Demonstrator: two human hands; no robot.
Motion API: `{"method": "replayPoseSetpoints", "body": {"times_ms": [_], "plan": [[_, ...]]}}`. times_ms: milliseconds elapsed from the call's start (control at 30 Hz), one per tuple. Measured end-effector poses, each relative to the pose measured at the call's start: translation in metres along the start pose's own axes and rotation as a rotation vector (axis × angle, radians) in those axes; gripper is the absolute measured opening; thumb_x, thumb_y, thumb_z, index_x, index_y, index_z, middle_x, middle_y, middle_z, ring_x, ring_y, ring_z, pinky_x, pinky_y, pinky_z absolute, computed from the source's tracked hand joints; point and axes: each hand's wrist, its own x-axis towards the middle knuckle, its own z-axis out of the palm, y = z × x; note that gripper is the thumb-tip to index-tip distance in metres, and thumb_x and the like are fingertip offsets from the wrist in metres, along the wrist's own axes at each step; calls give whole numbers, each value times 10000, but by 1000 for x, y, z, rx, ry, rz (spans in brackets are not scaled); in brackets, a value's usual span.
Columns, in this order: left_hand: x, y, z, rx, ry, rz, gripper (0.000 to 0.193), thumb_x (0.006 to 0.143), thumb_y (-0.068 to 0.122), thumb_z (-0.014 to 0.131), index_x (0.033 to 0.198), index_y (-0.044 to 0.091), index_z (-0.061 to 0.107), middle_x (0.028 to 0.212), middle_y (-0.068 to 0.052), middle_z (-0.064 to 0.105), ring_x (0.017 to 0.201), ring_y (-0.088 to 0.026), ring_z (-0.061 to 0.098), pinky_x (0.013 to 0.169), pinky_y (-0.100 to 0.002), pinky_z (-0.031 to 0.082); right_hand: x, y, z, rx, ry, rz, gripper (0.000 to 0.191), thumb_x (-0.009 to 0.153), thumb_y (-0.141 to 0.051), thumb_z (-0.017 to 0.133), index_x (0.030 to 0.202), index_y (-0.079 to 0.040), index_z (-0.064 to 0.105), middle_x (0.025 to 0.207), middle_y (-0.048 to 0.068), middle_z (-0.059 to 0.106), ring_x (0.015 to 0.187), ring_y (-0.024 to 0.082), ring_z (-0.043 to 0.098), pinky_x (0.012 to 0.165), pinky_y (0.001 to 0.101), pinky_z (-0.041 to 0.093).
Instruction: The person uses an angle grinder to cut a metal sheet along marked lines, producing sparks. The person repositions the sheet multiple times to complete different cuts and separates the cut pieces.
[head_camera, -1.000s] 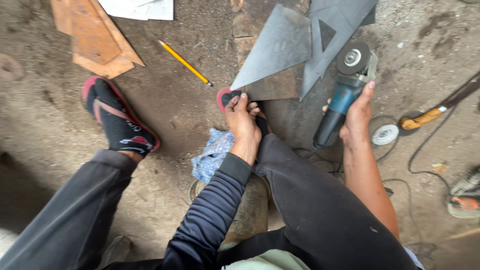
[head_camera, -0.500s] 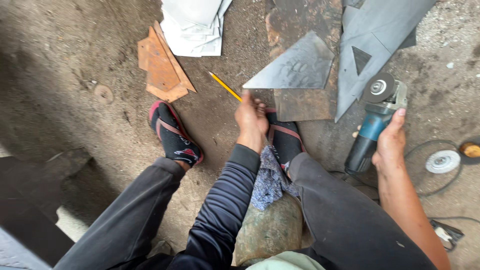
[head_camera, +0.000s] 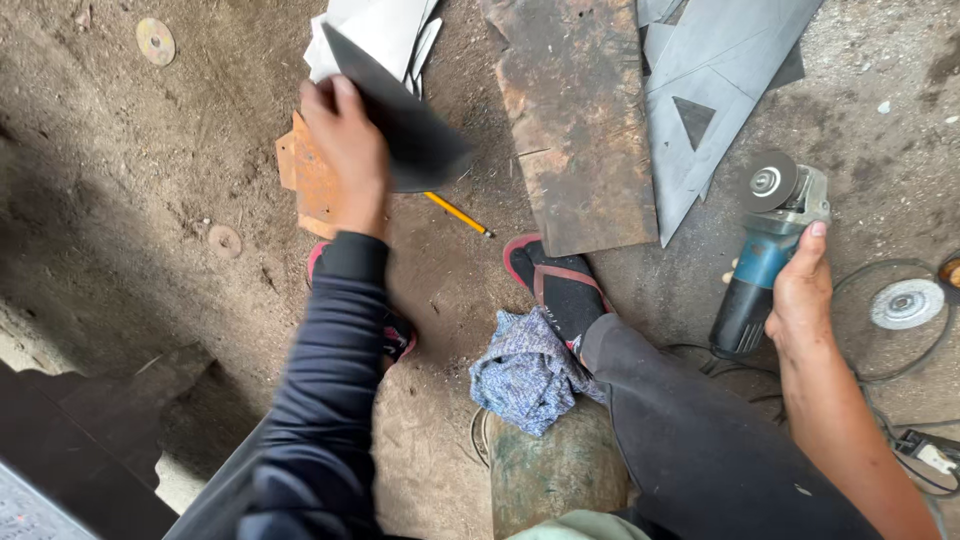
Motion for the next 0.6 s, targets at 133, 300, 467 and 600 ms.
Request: {"method": "replayPoseSetpoints", "body": {"times_ms": [133,300,467,600], "plan": [[86,-5,-19,217,-196,348,34,1072,-6,610,1097,6,630,988,-102,691,883,-211,654,807,-361,549,8,-3,-16,3,113,99,637,1106,-616,306,1243,-43,547,893,102,639,690,216,673,594,409,600],[136,-1,21,485,-458,381,194,1049,30,691,1241,34,660,1113,-150,675,1024,-297,601,851,-418,512,12,-2,-36,-17,109,138,699,1068,-646,312,1117,-23,624,800,122,662,625,231,666,573,368,575],[82,30,135,515,-392,899,381,909,140,779,1223,-21,633,1196,-236,619,1103,-401,557,906,-556,480,11,-3,-49,-5,130,105,719,1057,-665,328,1122,-12,622,801,130,660,633,229,668,593,368,580],[-26,83,260,228,-796,811,216,1053,170,668,1165,-11,639,1155,-252,633,1029,-427,604,857,-510,502,8,-6,-52,17,191,156,721,1037,-672,318,1111,-26,631,785,127,667,615,228,671,581,368,575]]}}
